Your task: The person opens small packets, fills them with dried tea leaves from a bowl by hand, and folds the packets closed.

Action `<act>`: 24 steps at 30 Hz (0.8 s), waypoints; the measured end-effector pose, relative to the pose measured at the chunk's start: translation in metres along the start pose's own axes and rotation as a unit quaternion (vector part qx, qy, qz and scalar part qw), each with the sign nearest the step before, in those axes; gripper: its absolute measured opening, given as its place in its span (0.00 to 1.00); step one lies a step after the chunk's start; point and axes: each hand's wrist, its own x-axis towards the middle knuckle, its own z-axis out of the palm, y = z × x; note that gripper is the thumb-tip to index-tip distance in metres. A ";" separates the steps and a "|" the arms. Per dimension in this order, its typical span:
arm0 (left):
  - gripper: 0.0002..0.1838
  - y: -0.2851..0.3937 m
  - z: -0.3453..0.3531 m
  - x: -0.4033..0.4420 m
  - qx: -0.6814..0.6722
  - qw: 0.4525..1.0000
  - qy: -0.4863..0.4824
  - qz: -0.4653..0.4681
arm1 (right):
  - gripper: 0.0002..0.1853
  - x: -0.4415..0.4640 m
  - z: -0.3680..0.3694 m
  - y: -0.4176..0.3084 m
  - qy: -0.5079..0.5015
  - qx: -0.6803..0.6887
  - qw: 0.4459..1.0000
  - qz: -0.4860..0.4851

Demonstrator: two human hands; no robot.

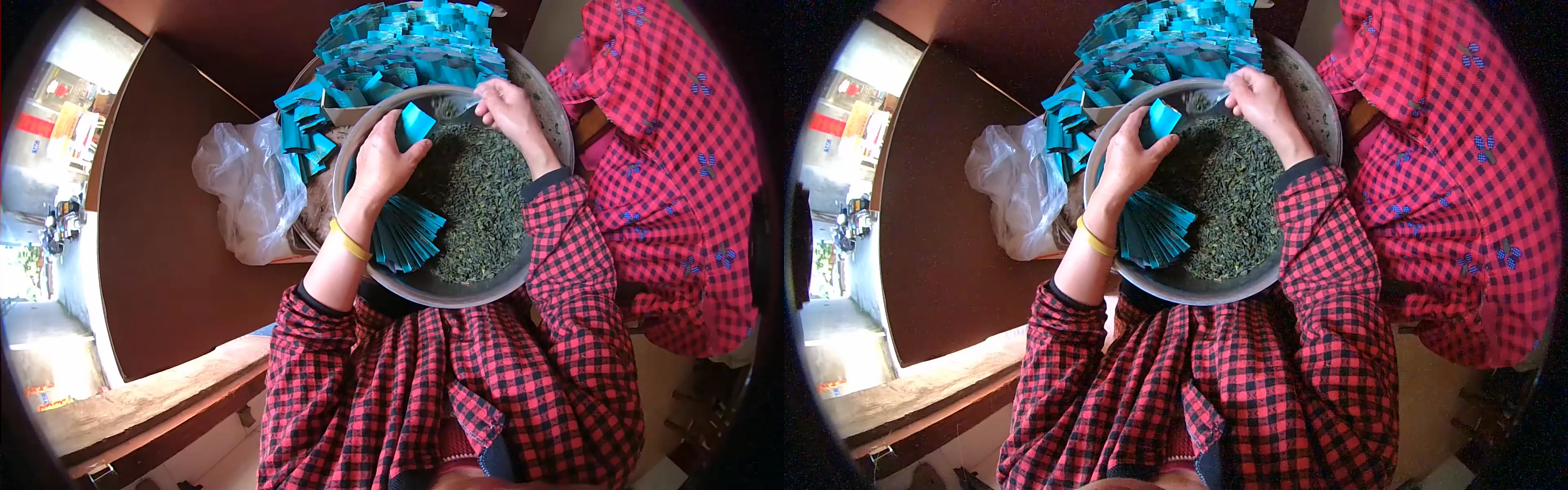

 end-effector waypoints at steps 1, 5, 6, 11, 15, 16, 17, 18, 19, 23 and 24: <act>0.36 0.000 0.000 -0.001 0.001 1.000 0.002 0.002 | 0.13 -0.001 0.001 0.000 -0.001 0.000 1.000 0.000; 0.36 -0.001 0.001 0.000 0.004 1.000 0.006 0.000 | 0.14 -0.008 0.012 -0.004 0.021 0.048 0.984 -0.172; 0.36 -0.001 0.001 0.000 0.005 1.000 0.007 -0.001 | 0.14 -0.013 0.016 -0.008 0.021 0.018 0.976 -0.214; 0.37 -0.003 0.002 0.001 0.001 1.000 0.012 -0.001 | 0.14 -0.018 0.017 -0.013 0.056 -0.092 0.951 -0.289; 0.37 -0.004 0.002 0.001 -0.009 1.000 0.021 0.010 | 0.13 -0.017 0.010 0.001 0.038 -0.281 0.915 -0.287; 0.37 -0.005 0.002 0.001 -0.009 1.000 0.022 0.012 | 0.12 -0.017 0.011 0.005 0.020 -0.359 0.889 -0.283; 0.37 -0.005 0.003 0.002 -0.008 1.000 0.023 0.014 | 0.12 -0.018 0.015 0.010 0.022 -0.360 0.889 -0.283; 0.37 -0.005 0.003 0.002 -0.009 1.000 0.022 0.016 | 0.11 -0.020 0.023 0.011 -0.025 -0.342 0.900 -0.268; 0.37 -0.004 0.003 0.002 -0.014 0.999 0.023 0.019 | 0.11 -0.022 0.030 0.011 -0.072 -0.324 0.908 -0.254; 0.37 -0.004 0.001 0.000 -0.022 0.999 0.026 0.018 | 0.11 -0.019 0.036 0.003 -0.165 -0.225 0.955 -0.104; 0.37 -0.002 0.000 0.000 -0.020 0.999 0.024 0.013 | 0.11 -0.018 0.036 0.000 -0.185 -0.183 0.965 -0.033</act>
